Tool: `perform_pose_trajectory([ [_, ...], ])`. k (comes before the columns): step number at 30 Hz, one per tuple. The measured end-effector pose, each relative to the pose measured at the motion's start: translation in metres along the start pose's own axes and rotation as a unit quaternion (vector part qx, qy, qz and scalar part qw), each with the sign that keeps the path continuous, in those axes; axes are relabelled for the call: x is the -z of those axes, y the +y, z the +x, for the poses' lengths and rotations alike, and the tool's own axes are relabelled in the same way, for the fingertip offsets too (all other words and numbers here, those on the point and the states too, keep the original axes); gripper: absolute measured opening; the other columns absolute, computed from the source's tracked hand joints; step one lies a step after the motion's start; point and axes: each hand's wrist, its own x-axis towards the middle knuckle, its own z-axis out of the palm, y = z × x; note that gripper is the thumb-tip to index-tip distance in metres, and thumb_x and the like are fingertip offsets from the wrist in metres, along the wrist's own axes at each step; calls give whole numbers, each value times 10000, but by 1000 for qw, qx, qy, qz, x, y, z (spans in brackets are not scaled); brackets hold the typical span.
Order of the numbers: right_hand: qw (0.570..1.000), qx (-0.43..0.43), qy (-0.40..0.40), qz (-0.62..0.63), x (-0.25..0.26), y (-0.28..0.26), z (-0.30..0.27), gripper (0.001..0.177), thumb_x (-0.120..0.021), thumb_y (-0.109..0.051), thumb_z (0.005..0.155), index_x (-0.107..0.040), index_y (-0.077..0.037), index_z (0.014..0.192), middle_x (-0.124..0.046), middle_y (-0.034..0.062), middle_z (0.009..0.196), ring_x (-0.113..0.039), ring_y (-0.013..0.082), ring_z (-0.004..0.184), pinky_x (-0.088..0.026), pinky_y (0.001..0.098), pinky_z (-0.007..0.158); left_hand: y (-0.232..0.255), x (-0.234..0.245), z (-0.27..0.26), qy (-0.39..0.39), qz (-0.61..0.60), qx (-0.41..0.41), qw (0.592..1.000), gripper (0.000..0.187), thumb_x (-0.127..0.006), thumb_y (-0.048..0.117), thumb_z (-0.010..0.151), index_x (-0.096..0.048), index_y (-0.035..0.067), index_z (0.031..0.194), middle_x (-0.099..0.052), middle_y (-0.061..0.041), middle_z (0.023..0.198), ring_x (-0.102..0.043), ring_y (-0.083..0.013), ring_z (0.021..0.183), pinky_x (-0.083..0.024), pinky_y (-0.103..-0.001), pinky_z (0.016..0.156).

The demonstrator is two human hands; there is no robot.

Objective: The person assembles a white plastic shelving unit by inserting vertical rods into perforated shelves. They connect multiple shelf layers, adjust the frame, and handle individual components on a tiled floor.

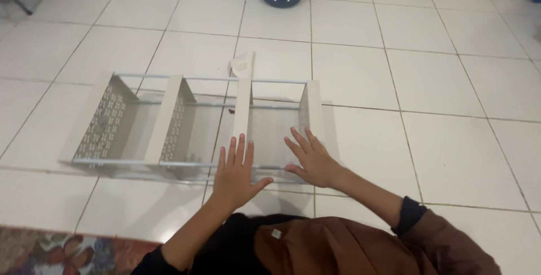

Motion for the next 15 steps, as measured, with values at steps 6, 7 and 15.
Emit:
perform_pose_trajectory([
  [6,998,10,-56,-29,36,-18,-58,940,-562,-688,1079,-228,-143,1768,-69,169,1865,3,534,1693,-148,647,1328,48,53,-47,-16,33,23,999,1215,-631,854,908,-314,-23,1687,-193,-296,1790,-119,-489,1669,-99,-682,1290],
  [7,998,22,-56,-35,38,-17,-64,931,-559,-685,1081,-242,-144,1768,-81,168,1864,-13,532,1693,-151,647,1329,56,60,-52,-14,44,21,999,1208,-624,851,911,-313,-18,1690,-200,-288,1789,-123,-484,1668,-106,-678,1293],
  [15,998,30,-35,-39,-12,20,-50,811,-632,-613,1050,-440,-165,1698,-264,144,1837,-169,496,1690,-240,622,1331,57,64,-19,-112,67,22,991,1077,-602,778,972,-309,64,1723,-208,-198,1824,-133,-427,1687,-149,-609,1331],
])
